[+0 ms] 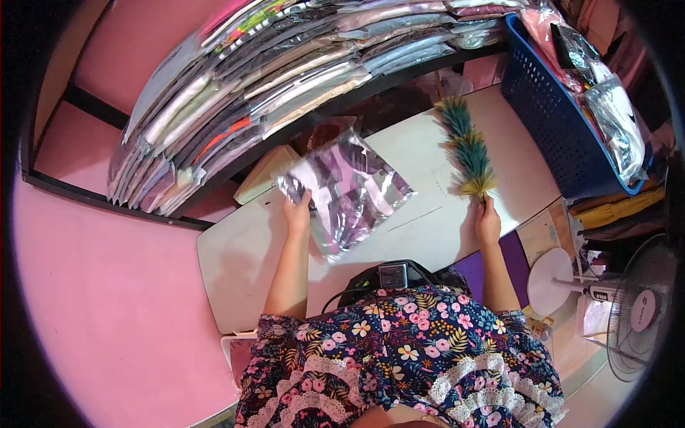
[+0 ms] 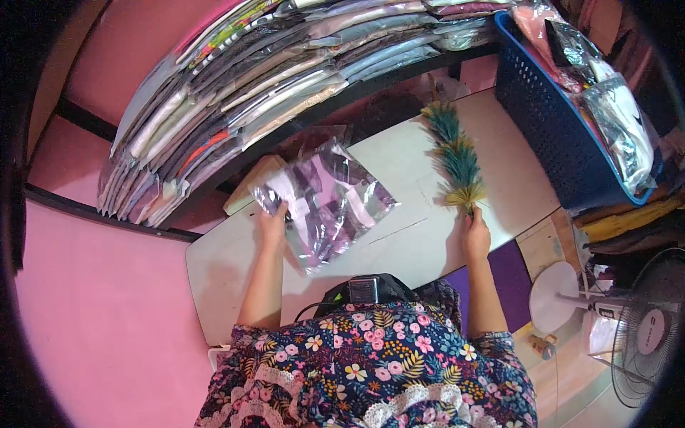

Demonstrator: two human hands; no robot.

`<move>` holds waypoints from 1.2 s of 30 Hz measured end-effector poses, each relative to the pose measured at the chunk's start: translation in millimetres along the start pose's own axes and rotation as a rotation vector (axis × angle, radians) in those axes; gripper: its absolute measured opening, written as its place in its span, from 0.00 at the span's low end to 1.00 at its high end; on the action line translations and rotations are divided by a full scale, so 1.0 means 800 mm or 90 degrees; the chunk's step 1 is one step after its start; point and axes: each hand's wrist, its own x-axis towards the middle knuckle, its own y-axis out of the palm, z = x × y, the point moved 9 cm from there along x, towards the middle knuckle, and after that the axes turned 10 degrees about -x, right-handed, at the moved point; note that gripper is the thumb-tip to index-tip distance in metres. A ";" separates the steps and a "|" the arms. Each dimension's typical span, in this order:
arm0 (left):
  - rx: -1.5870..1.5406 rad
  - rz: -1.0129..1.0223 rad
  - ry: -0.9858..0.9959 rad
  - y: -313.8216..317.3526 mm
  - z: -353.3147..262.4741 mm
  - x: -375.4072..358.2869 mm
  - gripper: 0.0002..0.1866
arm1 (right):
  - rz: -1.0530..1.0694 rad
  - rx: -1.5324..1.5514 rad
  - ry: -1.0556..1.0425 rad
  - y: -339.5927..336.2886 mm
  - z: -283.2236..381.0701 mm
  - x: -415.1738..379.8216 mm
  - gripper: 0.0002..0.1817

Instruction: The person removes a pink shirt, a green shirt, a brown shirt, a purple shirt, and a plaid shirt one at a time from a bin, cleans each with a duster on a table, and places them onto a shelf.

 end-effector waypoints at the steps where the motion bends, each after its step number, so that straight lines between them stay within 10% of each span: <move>1: 0.075 0.040 0.090 0.008 -0.025 0.011 0.12 | -0.009 -0.007 -0.016 0.003 0.006 -0.004 0.17; 5: 0.188 0.090 0.171 0.046 -0.115 -0.014 0.07 | -0.010 -0.009 -0.014 0.006 0.006 -0.002 0.17; 10: 0.281 0.420 0.700 0.062 -0.210 -0.118 0.08 | -0.009 0.005 -0.019 0.004 0.010 -0.005 0.17; 18: 0.655 0.279 0.176 -0.127 0.050 -0.096 0.26 | 0.092 0.235 0.041 0.030 0.014 -0.023 0.15; 24: 0.579 0.244 0.264 -0.095 0.085 -0.132 0.26 | 0.274 0.032 -0.451 0.058 0.141 -0.111 0.18; 29: 0.690 0.245 0.238 -0.087 0.122 -0.151 0.29 | 0.201 -0.001 -0.214 0.060 0.128 -0.061 0.17; 36: 0.662 0.202 0.271 -0.086 0.119 -0.154 0.29 | 0.283 -0.008 -0.468 0.067 0.167 -0.097 0.17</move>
